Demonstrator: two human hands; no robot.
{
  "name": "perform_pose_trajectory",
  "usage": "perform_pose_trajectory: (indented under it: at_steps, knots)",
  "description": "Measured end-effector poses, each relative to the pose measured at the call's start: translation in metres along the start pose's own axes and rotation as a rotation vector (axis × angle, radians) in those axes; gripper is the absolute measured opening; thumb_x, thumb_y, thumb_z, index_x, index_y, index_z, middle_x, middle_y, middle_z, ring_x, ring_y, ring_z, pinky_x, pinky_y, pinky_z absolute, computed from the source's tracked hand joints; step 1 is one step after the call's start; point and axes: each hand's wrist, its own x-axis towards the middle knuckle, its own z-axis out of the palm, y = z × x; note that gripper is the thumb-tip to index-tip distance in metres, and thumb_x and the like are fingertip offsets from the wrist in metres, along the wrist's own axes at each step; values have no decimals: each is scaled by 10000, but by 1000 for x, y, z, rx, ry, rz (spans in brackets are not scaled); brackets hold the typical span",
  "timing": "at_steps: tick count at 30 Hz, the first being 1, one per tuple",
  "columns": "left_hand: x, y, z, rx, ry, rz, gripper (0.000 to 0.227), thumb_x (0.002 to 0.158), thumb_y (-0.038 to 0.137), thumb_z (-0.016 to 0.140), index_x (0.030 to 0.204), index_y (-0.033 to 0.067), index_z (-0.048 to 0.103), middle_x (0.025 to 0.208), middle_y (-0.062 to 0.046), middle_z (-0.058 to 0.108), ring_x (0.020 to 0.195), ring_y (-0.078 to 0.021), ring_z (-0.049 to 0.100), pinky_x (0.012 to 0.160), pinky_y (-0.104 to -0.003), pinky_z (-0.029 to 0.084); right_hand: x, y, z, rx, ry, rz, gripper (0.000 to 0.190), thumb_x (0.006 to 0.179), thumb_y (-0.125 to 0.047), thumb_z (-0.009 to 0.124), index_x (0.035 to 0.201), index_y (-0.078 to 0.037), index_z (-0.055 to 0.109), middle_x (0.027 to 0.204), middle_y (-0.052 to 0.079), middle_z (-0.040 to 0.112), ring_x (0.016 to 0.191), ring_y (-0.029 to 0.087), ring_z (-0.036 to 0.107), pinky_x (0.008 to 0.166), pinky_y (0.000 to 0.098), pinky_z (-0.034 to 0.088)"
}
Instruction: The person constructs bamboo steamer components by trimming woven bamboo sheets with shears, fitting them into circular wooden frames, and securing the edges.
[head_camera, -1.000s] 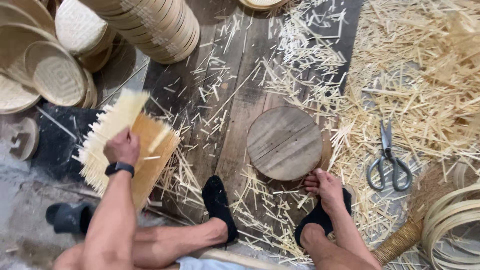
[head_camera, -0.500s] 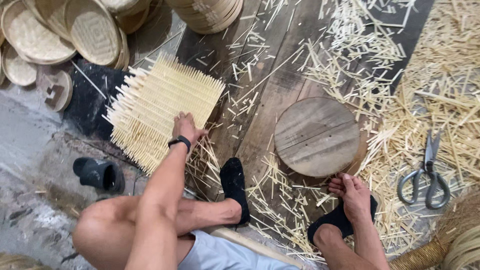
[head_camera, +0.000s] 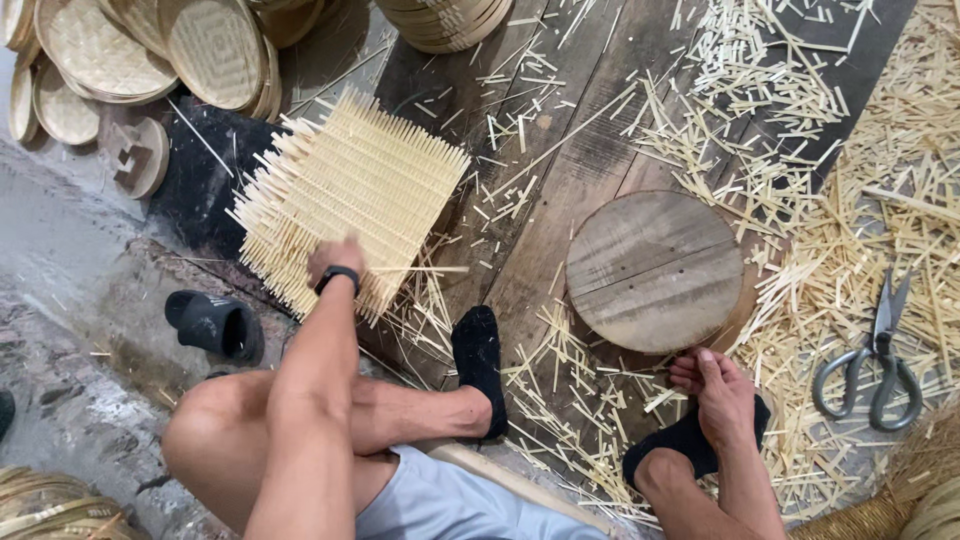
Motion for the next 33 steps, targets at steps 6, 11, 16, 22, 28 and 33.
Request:
perform_pose_trajectory:
  at_steps: [6, 11, 16, 22, 28, 33]
  knots:
    - [32, -36, 12, -112, 4, -188, 392, 873, 270, 715, 1120, -34, 695, 1148, -262, 697, 1068, -388, 697, 929, -468, 562, -3, -4, 1, -35, -7, -14, 285, 1089, -236, 565, 1139, 39, 619, 991, 169, 698, 830, 249, 696, 773, 376, 595]
    - [63, -15, -14, -444, 208, -94, 199, 912, 156, 695, 1009, -16, 667, 996, -172, 686, 887, -271, 662, 791, -403, 539, 2, 0, -1, -74, -1, -19, 298, 1102, -227, 572, 1121, 67, 614, 988, 190, 700, 823, 270, 698, 779, 395, 596]
    - [16, 52, -109, -1158, 271, 403, 170, 875, 5, 784, 892, -8, 615, 832, -49, 653, 705, -122, 598, 654, -293, 515, 3, 2, -4, -4, 19, -25, 279, 1092, -226, 571, 1144, 44, 619, 986, 159, 698, 831, 239, 704, 772, 374, 602]
    - [-123, 120, -173, -1317, -253, 761, 337, 820, 6, 791, 1074, 101, 591, 871, -39, 709, 757, -101, 680, 698, -236, 567, -10, -29, -11, -87, 233, -218, 400, 1139, -313, 603, 1200, 79, 649, 1040, 180, 679, 850, 234, 652, 767, 345, 547]
    - [-200, 171, 6, -884, -833, 779, 263, 851, 96, 852, 993, 44, 637, 831, 0, 648, 703, -93, 593, 610, -284, 499, -11, -102, -10, 144, 52, -285, 371, 1052, -276, 636, 1228, 51, 633, 1085, 141, 689, 915, 189, 662, 792, 316, 555]
    - [-208, 171, 132, -684, -755, 745, 215, 805, 60, 824, 989, 8, 726, 883, -47, 744, 740, -107, 661, 669, -271, 546, 0, -128, 14, -147, 79, -208, 356, 939, -177, 723, 1219, 26, 640, 1071, 104, 714, 899, 150, 671, 779, 295, 558]
